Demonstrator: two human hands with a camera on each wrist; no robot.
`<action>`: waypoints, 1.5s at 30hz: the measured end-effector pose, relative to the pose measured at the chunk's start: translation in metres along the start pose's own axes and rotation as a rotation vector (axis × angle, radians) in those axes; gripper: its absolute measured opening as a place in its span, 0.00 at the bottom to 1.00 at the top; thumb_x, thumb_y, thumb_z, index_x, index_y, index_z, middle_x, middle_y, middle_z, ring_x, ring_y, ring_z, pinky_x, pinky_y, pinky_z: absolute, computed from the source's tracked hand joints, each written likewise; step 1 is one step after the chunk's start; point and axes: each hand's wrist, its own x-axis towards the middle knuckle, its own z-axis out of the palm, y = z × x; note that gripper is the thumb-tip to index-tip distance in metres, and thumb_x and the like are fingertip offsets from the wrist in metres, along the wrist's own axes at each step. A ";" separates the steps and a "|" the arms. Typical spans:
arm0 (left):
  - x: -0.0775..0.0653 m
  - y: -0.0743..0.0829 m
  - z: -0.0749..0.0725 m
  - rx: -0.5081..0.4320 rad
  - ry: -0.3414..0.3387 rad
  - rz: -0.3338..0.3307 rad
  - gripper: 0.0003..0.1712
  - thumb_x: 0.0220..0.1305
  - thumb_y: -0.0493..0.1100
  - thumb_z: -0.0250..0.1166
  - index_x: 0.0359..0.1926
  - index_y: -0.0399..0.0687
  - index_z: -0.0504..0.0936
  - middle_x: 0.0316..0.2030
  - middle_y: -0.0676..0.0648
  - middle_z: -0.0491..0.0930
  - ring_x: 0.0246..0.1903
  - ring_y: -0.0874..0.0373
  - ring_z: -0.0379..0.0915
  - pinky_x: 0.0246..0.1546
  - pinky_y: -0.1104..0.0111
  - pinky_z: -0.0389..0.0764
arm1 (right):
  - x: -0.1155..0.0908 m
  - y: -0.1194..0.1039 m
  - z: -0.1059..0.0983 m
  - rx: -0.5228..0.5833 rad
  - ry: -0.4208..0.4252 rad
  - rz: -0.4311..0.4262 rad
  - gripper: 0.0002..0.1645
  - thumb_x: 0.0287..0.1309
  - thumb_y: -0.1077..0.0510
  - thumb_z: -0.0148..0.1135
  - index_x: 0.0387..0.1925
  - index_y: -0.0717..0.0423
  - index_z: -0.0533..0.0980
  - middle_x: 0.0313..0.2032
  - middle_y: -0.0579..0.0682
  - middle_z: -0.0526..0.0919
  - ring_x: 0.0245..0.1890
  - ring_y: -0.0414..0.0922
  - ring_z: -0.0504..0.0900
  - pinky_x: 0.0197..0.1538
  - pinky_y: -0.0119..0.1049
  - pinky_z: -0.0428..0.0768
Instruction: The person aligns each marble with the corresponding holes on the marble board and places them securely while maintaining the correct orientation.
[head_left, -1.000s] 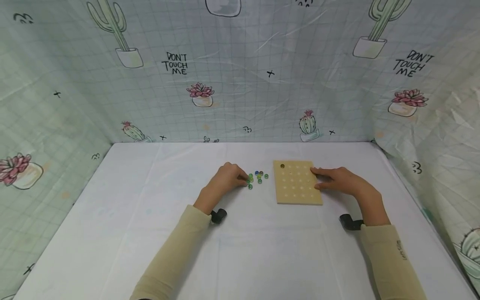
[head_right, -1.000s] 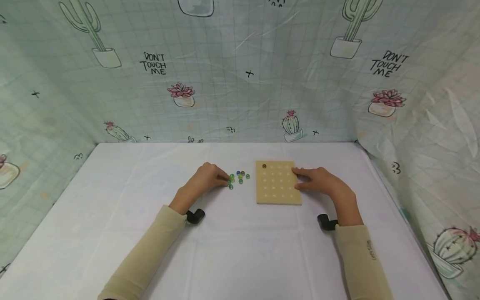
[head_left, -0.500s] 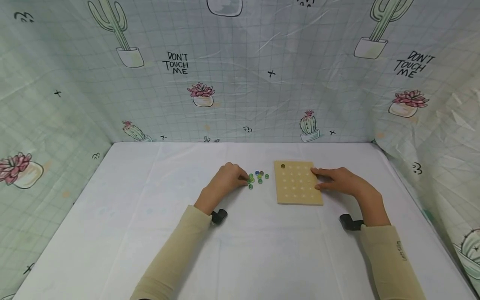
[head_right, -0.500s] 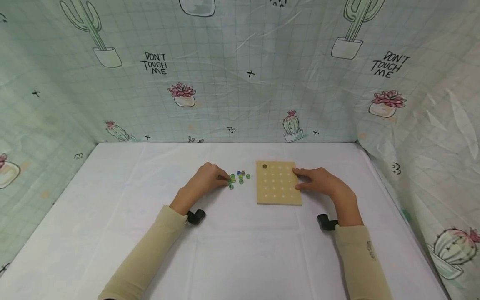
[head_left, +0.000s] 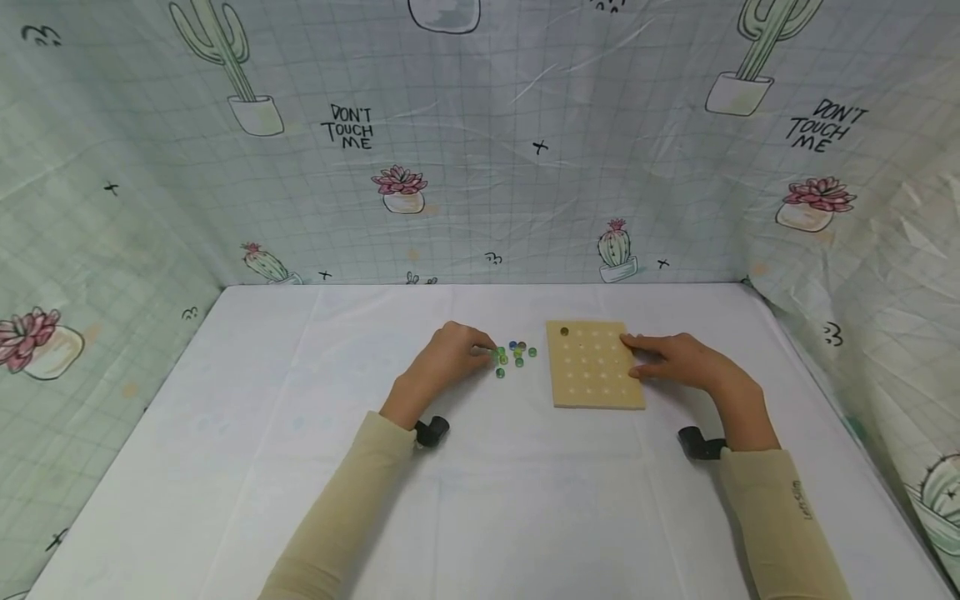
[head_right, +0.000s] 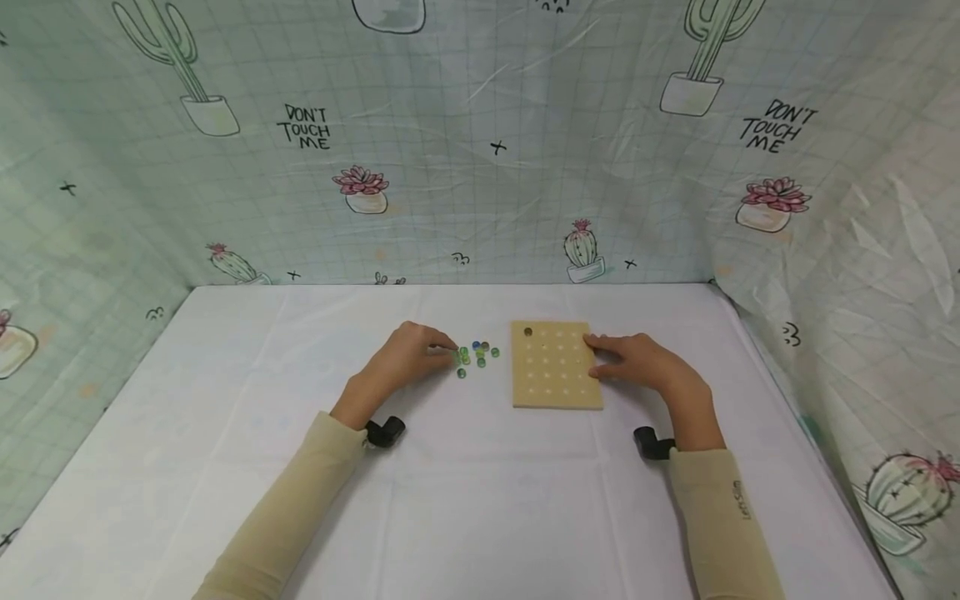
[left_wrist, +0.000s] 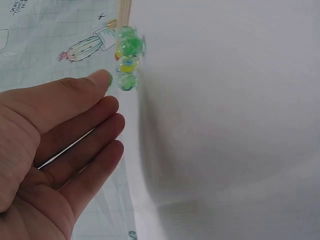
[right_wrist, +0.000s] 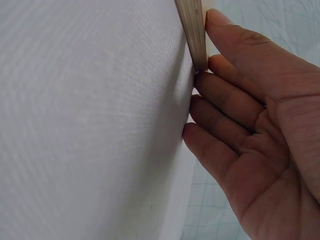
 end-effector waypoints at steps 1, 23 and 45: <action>0.000 0.001 -0.001 0.001 0.005 0.008 0.10 0.63 0.39 0.73 0.46 0.44 0.91 0.46 0.46 0.89 0.52 0.51 0.83 0.56 0.60 0.82 | 0.000 0.000 0.000 0.001 0.001 -0.001 0.44 0.64 0.40 0.66 0.73 0.57 0.66 0.70 0.67 0.67 0.69 0.69 0.65 0.67 0.66 0.67; 0.008 0.019 -0.001 -0.006 0.034 0.108 0.11 0.63 0.38 0.73 0.46 0.41 0.90 0.45 0.46 0.89 0.50 0.52 0.85 0.53 0.62 0.83 | -0.001 -0.003 0.002 -0.010 0.006 0.013 0.43 0.65 0.41 0.67 0.74 0.57 0.66 0.70 0.66 0.66 0.70 0.69 0.64 0.68 0.66 0.66; 0.018 0.027 0.011 -0.049 0.015 0.115 0.10 0.63 0.39 0.73 0.45 0.42 0.90 0.44 0.46 0.89 0.49 0.52 0.85 0.52 0.63 0.84 | 0.000 -0.003 0.001 -0.022 0.007 0.015 0.43 0.64 0.41 0.67 0.73 0.57 0.67 0.70 0.65 0.67 0.69 0.68 0.65 0.68 0.66 0.66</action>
